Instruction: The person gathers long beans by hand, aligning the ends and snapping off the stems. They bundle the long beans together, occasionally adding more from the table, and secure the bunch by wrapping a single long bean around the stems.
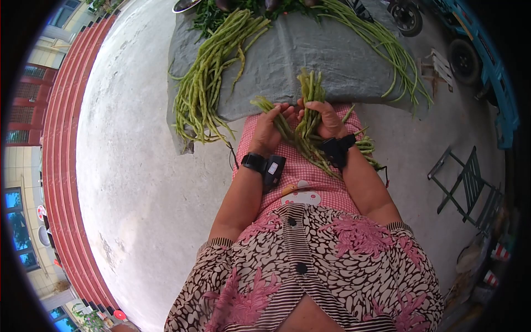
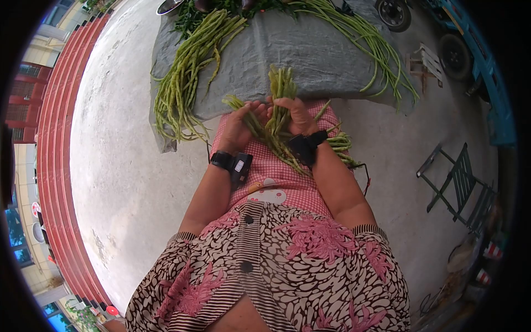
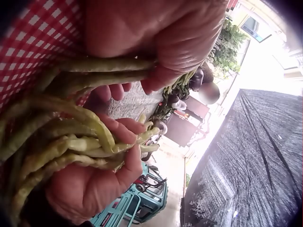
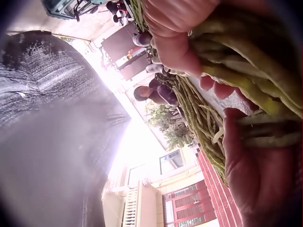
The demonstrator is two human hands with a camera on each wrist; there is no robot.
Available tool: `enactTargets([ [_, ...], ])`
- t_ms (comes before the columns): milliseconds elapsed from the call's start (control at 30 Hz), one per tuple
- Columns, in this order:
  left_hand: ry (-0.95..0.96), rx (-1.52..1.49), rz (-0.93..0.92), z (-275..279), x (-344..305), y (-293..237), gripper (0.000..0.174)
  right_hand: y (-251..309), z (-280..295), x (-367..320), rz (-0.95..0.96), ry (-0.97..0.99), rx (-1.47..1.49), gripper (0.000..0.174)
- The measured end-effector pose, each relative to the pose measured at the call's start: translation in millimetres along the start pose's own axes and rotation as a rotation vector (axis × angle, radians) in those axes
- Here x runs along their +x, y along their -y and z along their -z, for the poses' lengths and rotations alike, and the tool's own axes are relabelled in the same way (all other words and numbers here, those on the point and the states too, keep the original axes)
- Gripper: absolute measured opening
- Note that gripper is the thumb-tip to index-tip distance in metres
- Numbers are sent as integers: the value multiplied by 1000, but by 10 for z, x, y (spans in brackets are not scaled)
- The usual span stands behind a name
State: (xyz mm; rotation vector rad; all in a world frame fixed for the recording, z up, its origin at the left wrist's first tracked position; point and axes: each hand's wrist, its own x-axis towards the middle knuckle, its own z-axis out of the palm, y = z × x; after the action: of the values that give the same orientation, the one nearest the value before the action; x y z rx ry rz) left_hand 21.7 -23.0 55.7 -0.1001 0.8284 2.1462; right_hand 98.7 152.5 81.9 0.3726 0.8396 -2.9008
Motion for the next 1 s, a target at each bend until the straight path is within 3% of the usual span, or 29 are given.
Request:
enactTargets([
  [133,-10,72,-21,-258,-116,-41,45,-64,-75,19,32,-20,-188,26],
  [233,96,183,-46,-122,-64,-29,47,-86,-187,-2,72,-1,-342,27],
  [300,70,150,-71,-151,-78,5,45,-68,-264,-45,95,21,-410,29],
  [633,3,0,-21,-17,-113,9,30,-160,-198,16,-10,39,-348,36],
  [1000,7,-32,-104,-132,-177,29,38,-291,-170,156,-8,71,-376,45],
])
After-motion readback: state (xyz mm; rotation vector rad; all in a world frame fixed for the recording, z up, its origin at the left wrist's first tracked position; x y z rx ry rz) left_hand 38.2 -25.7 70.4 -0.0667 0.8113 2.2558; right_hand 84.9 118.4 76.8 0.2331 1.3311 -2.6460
